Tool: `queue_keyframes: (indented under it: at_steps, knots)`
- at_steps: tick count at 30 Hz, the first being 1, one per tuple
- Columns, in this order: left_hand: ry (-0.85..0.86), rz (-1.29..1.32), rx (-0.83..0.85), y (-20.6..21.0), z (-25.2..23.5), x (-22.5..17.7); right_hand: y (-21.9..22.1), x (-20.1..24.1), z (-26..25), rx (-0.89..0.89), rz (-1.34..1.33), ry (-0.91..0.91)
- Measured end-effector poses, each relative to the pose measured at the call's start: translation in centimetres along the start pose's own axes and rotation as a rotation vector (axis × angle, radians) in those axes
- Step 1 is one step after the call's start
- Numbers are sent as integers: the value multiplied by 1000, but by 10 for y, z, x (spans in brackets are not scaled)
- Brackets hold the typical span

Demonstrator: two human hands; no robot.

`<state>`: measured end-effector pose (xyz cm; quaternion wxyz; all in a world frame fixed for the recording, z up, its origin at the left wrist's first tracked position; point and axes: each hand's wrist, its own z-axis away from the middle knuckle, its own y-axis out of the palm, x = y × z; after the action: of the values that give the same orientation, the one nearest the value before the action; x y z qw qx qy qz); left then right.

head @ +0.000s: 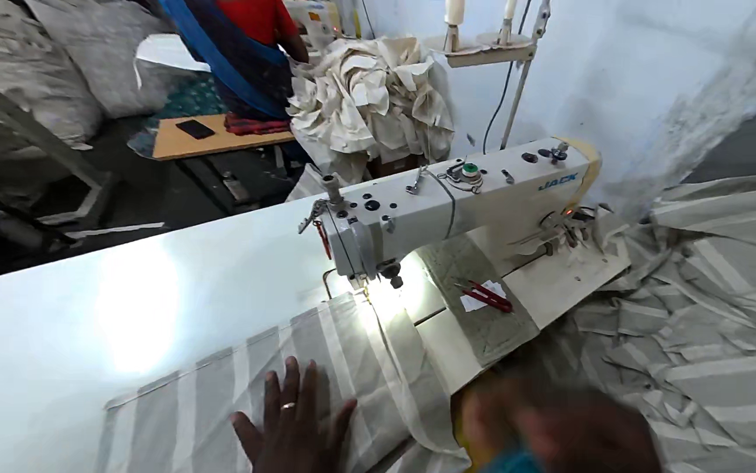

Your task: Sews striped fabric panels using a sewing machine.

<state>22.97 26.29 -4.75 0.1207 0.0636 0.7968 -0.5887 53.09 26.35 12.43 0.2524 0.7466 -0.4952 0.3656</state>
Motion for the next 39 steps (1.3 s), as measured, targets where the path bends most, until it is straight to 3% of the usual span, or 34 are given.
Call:
queue_keyframes:
  at_steps: [2, 3, 5, 6, 9, 12, 16, 19, 24, 27, 29, 31, 34, 37, 39]
  knots:
    - [33, -38, -9, 14, 9, -3, -50, -77, -9, -174, 870, 87]
    - [36, -52, -22, 18, 10, -4, -71, -110, -9, -175, 1145, 222]
    - [34, -60, -16, 18, 11, -4, -96, -152, -5, -97, 1325, 545]
    - [33, -60, -11, 17, 10, -4, -102, -164, -1, -93, 1350, 593]
    - [32, -52, -22, 17, 10, -3, -105, -177, 6, -208, 1426, 458]
    - [27, -51, -5, 16, 11, -3, -104, -175, 1, -210, 1411, 418]
    - [22, -53, -2, 16, 10, -3, -92, -187, 0, -86, 1389, 174]
    - [32, -45, -16, 16, 10, -3, -86, -198, 3, -5, 1399, 203]
    - [24, -48, -25, 14, 10, -5, -83, -187, 3, -76, 1201, 319]
    - [31, -59, -28, 16, 11, -4, -86, -185, -1, 0, 1245, 419]
    - [33, -67, -28, 17, 10, -3, -87, -191, 3, -8, 1299, 332]
    - [31, -20, -42, 17, 11, -1, -84, -191, 10, -138, 1236, 198]
    - [61, 386, -88, -3, 13, -21, -54, -159, 10, -272, 996, 39]
    - [59, 1159, 125, -35, 7, -65, 9, -122, 26, -118, 764, -166]
    - [-45, 1520, 317, -51, -1, -83, 36, -111, 38, 49, 702, -348]
